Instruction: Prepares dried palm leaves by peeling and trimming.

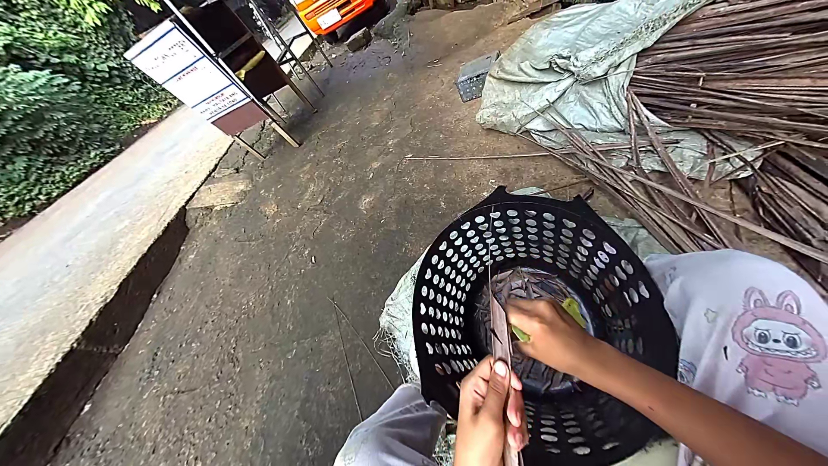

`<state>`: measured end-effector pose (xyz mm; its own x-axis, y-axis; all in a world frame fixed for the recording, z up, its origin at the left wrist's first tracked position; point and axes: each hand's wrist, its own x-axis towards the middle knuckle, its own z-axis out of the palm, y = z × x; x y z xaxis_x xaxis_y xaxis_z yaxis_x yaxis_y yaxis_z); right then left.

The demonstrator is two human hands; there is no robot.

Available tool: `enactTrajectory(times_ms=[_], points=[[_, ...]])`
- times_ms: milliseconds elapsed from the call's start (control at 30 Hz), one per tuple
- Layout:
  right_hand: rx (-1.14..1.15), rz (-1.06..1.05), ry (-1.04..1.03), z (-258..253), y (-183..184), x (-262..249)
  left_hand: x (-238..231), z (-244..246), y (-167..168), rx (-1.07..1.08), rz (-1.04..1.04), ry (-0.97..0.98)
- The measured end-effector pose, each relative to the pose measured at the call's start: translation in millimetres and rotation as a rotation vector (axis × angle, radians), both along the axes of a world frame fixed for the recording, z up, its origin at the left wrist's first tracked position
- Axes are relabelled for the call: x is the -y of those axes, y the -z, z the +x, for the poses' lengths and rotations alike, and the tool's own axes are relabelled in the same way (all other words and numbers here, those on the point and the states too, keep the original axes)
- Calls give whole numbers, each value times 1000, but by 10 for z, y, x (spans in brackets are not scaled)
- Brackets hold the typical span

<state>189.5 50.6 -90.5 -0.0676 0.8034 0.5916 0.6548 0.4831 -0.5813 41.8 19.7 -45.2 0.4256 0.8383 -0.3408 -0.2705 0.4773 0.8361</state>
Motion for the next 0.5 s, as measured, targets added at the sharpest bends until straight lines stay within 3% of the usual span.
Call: enactTrajectory(times_ms=[267,367,500], points=[[19,-3,197,-47,13,-72,-8,-5,2,-27,0,10],[-75,-125,263,19,-90,-131,7,-8,-2,-54,-7,18],[-124,-78,203,198,-119,-186,-16,-58,5,-20,-88,4]])
